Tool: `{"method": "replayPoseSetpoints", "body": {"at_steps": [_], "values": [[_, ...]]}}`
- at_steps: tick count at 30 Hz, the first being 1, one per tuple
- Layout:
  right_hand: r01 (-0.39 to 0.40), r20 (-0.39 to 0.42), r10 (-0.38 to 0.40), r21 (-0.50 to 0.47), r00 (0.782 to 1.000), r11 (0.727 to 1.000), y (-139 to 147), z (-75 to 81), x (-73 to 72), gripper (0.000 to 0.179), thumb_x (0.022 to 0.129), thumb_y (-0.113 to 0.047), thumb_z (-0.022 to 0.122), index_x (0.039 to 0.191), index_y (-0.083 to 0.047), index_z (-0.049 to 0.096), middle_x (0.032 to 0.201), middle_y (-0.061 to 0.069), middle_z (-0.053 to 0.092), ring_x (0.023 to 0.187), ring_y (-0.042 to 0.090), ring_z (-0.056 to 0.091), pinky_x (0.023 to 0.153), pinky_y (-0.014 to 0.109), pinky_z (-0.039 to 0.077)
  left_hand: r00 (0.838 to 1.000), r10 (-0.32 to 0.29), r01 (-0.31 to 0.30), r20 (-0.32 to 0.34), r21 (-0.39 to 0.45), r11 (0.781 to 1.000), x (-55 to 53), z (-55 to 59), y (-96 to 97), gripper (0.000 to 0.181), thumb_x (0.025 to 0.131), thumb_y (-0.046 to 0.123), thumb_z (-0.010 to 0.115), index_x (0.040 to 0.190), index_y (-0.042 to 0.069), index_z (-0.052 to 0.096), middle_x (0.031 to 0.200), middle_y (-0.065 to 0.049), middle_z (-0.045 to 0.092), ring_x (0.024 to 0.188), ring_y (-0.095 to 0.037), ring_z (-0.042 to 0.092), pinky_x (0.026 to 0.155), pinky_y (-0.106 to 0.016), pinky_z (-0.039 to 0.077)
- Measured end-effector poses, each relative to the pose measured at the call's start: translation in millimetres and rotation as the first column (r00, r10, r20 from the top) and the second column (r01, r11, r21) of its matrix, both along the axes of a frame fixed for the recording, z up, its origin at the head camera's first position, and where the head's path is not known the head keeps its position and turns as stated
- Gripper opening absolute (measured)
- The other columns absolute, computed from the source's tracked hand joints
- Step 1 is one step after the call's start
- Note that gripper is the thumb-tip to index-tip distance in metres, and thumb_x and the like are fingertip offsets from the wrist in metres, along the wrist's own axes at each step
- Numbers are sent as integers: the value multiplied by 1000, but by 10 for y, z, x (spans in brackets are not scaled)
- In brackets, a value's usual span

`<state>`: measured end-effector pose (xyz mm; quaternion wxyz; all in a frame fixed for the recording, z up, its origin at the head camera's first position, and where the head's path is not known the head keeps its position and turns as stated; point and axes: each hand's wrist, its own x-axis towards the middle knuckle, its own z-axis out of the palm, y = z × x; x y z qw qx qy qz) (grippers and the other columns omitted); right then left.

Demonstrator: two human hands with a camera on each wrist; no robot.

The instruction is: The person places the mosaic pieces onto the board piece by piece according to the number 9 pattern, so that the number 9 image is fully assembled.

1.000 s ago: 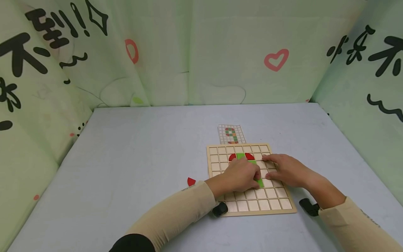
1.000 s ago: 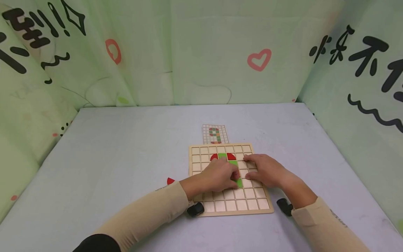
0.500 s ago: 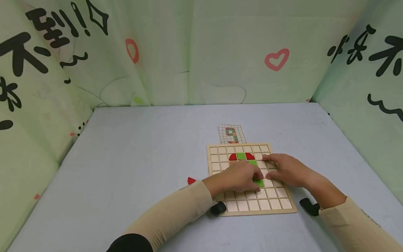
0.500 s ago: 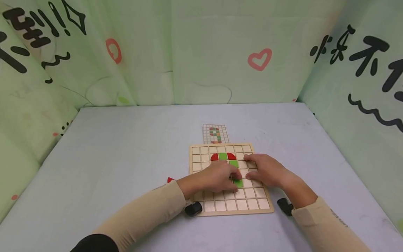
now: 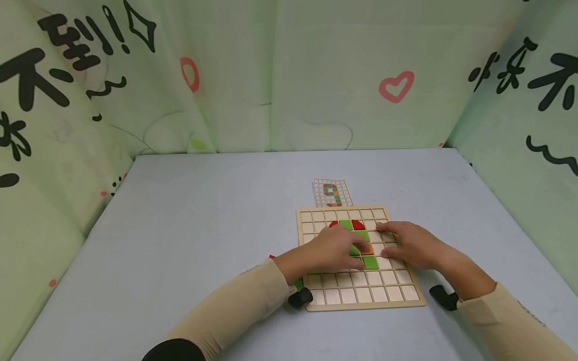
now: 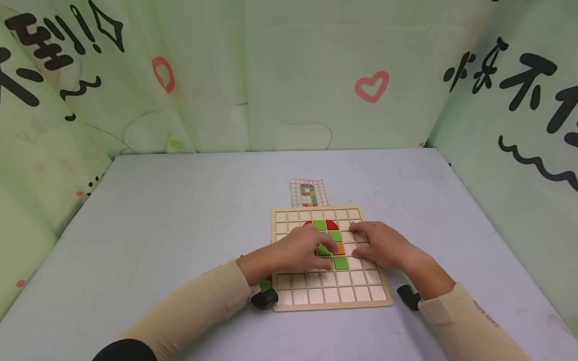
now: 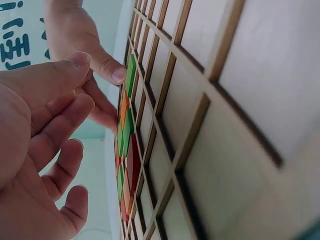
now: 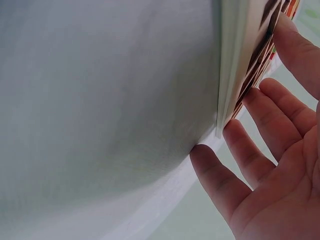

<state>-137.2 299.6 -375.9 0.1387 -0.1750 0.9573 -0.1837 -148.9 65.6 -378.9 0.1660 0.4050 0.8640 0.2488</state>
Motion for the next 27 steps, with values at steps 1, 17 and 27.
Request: {"method": "replayPoseSetpoints", "body": {"at_steps": [1, 17, 27], "values": [[0, 0, 0, 3, 1000, 1000, 2, -2, 0, 64, 88, -26, 77, 138, 7, 53, 137, 30, 53, 127, 50, 46, 100, 63, 37, 1000, 9, -10, 4, 1, 1000, 4, 2, -30, 31, 90, 29, 77, 120, 22, 72, 110, 20, 67, 107, -3, 52, 86, -21, 40], [14, 14, -14, 18, 1000, 1000, -25, 7, 9, 67, 88, -27, 76, 140, 8, 51, 138, 32, 50, 126, 51, 45, 100, 63, 37, 989, 143, -143, 46, -3, 990, 36, -20, -502, 28, 88, 29, 79, 115, 24, 74, 103, 20, 66, 104, -10, 47, 88, -27, 39], [26, 19, -27, 22, 999, 999, -31, -5, 21, 68, 88, -26, 77, 141, 8, 49, 139, 33, 49, 126, 51, 45, 100, 63, 37, 972, 218, -217, 84, -20, 976, 51, -103, -782, 29, 87, 28, 80, 115, 23, 74, 103, 18, 65, 104, -11, 46, 85, -28, 40]]}}
